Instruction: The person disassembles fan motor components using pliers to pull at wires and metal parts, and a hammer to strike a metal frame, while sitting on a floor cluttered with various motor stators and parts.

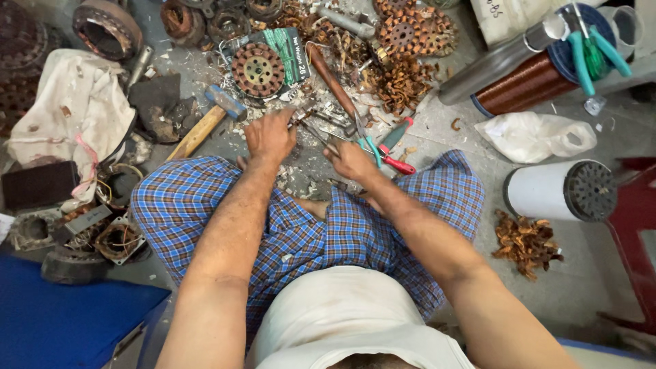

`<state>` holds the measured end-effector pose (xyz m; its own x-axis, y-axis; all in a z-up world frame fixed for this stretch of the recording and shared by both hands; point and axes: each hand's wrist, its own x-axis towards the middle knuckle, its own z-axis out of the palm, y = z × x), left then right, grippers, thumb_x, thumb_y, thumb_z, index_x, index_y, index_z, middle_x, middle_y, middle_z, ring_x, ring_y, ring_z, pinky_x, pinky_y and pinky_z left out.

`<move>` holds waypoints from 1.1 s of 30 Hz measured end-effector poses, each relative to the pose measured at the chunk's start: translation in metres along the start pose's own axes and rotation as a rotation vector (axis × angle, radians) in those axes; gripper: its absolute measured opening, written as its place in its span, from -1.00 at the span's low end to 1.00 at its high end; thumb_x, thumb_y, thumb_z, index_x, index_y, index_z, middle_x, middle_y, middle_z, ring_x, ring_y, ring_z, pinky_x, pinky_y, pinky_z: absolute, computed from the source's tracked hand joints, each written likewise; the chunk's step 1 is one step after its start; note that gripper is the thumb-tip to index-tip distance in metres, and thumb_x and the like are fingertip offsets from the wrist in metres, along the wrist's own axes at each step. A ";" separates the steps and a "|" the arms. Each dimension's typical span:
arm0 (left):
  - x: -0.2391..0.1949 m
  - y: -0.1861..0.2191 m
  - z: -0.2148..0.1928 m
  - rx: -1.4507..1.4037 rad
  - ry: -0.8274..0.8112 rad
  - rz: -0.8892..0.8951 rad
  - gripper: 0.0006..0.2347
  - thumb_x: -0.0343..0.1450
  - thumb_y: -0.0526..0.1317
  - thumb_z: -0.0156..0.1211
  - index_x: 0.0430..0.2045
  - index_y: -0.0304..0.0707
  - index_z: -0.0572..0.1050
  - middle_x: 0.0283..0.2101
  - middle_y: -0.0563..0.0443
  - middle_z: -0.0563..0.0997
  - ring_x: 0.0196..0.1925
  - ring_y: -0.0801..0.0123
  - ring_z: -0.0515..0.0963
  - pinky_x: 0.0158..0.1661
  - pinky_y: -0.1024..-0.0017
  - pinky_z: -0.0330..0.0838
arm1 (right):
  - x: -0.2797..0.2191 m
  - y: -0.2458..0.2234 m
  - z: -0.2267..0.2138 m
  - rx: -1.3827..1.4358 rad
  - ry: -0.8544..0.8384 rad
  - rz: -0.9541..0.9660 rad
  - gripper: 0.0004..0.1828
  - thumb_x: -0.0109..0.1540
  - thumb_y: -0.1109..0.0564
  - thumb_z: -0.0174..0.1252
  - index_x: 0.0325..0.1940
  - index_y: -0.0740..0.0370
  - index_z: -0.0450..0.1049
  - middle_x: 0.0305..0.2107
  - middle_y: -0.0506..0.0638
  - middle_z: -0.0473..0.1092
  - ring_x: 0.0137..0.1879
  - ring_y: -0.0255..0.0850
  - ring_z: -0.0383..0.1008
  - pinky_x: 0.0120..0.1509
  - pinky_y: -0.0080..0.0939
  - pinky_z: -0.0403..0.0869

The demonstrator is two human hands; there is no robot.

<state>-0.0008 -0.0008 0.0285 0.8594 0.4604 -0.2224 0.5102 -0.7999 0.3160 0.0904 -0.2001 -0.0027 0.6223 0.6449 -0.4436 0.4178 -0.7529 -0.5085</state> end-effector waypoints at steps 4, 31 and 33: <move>0.003 -0.005 0.009 -0.039 0.045 0.034 -0.62 0.41 -0.04 0.33 0.13 0.10 0.50 -0.29 0.05 0.64 -0.38 0.37 0.56 -0.30 0.20 0.52 | 0.000 0.003 0.014 0.081 0.121 -0.006 -0.49 0.32 -0.25 0.09 0.04 0.21 0.53 -0.30 0.20 0.56 -0.20 0.03 0.60 -0.05 0.13 0.55; 0.004 -0.005 0.018 -0.239 0.066 -0.084 -0.57 0.40 -0.09 0.36 0.17 0.01 0.47 -0.13 -0.05 0.66 -0.20 0.28 0.64 -0.09 0.11 0.56 | 0.005 -0.003 -0.021 0.027 -0.179 0.086 -0.49 0.31 -0.30 0.09 -0.13 0.19 0.58 -0.44 0.04 0.50 -0.40 -0.24 0.51 -0.12 -0.07 0.60; 0.004 -0.006 0.020 -0.238 0.029 -0.095 -0.59 0.43 -0.07 0.33 0.20 0.02 0.47 -0.16 -0.04 0.66 -0.23 0.32 0.64 -0.12 0.17 0.60 | 0.001 -0.009 -0.025 0.016 -0.186 0.080 -0.51 0.29 -0.28 0.11 -0.09 0.17 0.59 -0.44 0.04 0.51 -0.40 -0.24 0.51 -0.13 -0.06 0.59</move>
<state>-0.0009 -0.0016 0.0073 0.8060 0.5430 -0.2357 0.5791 -0.6408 0.5040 0.1042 -0.1960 0.0198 0.5194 0.5977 -0.6108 0.3605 -0.8012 -0.4775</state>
